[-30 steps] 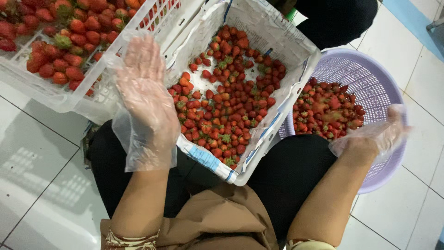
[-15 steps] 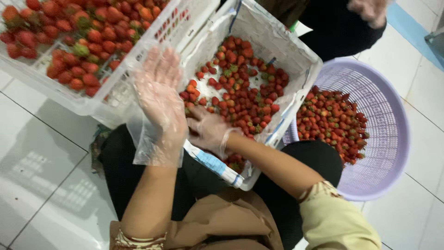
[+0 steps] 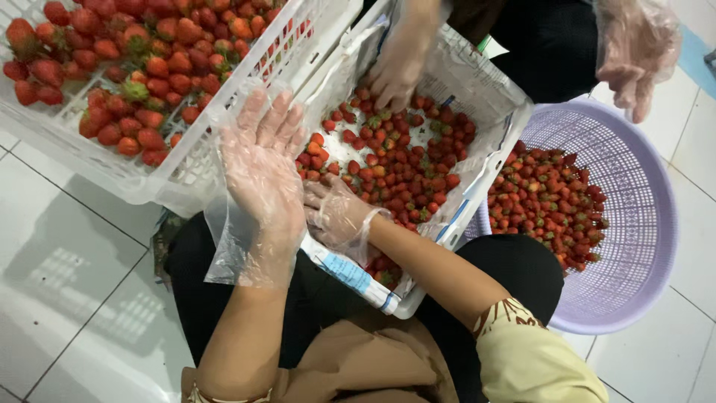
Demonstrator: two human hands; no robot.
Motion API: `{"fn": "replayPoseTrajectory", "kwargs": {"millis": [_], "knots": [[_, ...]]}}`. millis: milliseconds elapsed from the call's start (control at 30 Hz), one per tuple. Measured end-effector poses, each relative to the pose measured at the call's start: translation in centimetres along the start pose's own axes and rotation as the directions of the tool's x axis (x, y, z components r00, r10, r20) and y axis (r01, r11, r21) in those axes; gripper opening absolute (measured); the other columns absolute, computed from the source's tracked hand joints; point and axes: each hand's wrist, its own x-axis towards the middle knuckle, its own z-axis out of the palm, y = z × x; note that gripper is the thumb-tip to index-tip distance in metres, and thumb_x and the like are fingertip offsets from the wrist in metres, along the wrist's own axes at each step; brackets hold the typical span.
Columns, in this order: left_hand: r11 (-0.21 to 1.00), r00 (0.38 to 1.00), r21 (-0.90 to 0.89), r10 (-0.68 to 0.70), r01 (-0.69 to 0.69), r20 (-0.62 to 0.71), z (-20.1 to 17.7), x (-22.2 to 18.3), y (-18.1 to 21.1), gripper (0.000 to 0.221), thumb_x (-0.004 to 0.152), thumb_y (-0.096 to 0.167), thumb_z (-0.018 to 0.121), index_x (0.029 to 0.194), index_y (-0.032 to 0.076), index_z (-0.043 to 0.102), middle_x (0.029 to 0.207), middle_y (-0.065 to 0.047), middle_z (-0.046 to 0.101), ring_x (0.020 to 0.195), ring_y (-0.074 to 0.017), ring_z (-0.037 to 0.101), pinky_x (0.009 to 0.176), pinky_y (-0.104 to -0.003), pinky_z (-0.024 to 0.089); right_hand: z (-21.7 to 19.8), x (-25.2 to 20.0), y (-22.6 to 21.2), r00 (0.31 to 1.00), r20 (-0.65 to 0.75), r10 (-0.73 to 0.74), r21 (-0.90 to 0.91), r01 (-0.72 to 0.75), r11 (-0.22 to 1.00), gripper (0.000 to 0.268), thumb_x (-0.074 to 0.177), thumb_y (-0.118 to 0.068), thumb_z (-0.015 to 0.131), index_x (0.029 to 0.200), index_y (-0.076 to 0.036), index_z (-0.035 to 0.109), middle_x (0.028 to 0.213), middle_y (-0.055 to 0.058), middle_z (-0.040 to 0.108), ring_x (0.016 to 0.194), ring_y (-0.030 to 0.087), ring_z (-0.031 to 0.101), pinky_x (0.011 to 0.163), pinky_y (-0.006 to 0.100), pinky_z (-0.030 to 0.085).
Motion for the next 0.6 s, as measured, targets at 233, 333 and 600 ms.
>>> {"fn": "replayPoseTrajectory", "kwargs": {"millis": [233, 333, 600], "knots": [[1.0, 1.0, 0.031, -0.007, 0.007, -0.019, 0.0, -0.1, 0.4, 0.062, 0.108, 0.049, 0.033, 0.149, 0.005, 0.048, 0.144, -0.019, 0.059, 0.132, -0.0322, 0.057, 0.116, -0.047, 0.042, -2.3, -1.4, -1.2, 0.83, -0.058, 0.555, 0.129, -0.545, 0.828, 0.035, 0.089, -0.036, 0.065, 0.117, -0.014, 0.066, 0.145, 0.01, 0.054, 0.143, 0.034, 0.042, 0.105, 0.056, 0.04], [1.0, 1.0, -0.003, -0.022, 0.022, -0.018, -0.1, 0.0, 0.3, 0.062, 0.108, 0.049, 0.035, 0.149, 0.004, 0.048, 0.142, -0.019, 0.06, 0.129, -0.0319, 0.058, 0.114, -0.047, 0.044, -2.7, -1.0, -1.8, 0.793, -0.001, 0.609, 0.121, -0.605, 0.787, 0.04, 0.088, -0.037, 0.064, 0.117, -0.01, 0.067, 0.143, 0.019, 0.051, 0.13, 0.044, 0.043, 0.099, 0.06, 0.04], [0.999, 0.999, -0.026, -0.039, 0.039, -0.014, -0.5, 0.3, -0.1, 0.06, 0.109, 0.048, 0.039, 0.148, 0.003, 0.052, 0.138, -0.02, 0.062, 0.125, -0.0313, 0.061, 0.112, -0.047, 0.048, -4.0, -1.0, -3.6, 0.775, 0.129, 0.618, 0.169, -0.632, 0.757, 0.057, 0.082, -0.05, 0.065, 0.122, -0.011, 0.069, 0.135, 0.019, 0.055, 0.128, 0.048, 0.046, 0.103, 0.058, 0.044]]}}
